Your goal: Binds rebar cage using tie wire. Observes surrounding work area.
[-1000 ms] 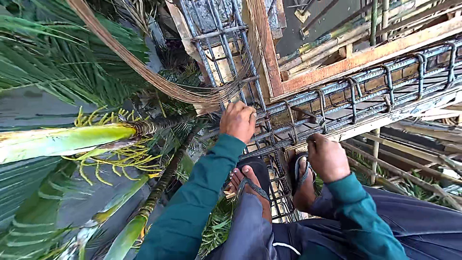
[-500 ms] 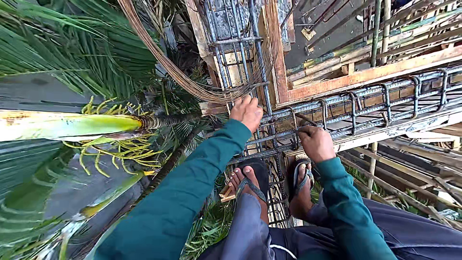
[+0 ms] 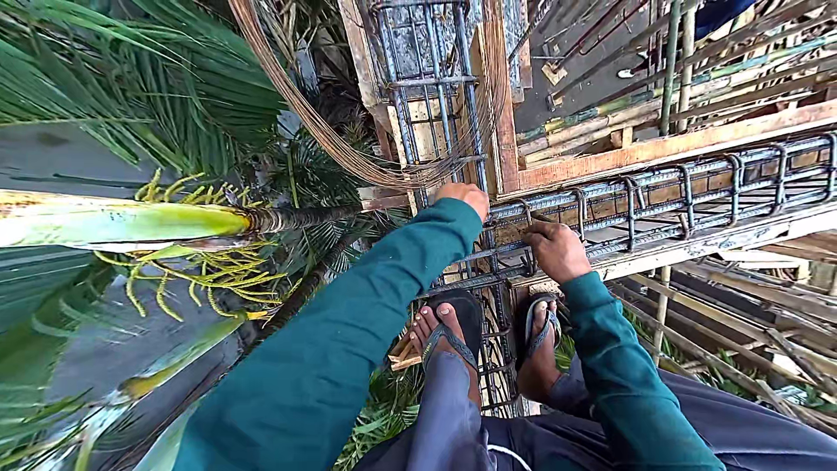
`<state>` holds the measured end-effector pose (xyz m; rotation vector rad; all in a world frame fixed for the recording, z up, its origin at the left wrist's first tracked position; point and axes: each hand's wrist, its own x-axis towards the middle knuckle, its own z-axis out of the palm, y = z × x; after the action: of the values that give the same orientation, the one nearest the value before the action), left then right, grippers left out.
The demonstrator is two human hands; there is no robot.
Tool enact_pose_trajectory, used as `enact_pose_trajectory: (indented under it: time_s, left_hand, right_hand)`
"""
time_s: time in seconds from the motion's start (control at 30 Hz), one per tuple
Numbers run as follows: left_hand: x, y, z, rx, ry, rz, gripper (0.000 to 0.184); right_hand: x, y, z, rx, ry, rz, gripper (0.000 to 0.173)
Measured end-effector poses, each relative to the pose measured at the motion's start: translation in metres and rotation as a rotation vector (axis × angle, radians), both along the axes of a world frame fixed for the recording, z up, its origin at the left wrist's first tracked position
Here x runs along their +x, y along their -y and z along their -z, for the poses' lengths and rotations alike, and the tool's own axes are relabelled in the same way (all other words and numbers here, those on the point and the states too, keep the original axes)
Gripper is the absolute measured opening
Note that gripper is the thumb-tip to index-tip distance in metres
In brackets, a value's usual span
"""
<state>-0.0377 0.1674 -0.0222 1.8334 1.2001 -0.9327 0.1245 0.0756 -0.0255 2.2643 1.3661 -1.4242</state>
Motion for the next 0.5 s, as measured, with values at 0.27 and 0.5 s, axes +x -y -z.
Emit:
enact_pose_trajectory:
  time_s: [0.27, 0.5]
  left_hand:
    - [-0.020, 0.006, 0.018, 0.124, 0.131, 0.027, 0.020]
    - [-0.022, 0.019, 0.026, 0.183, 0.153, -0.101, 0.023]
  right_hand:
    - [-0.037, -0.004, -0.025, -0.134, 0.362, -0.340, 0.025]
    - [-0.044, -0.019, -0.025, -0.233, 0.328, -0.329, 0.027]
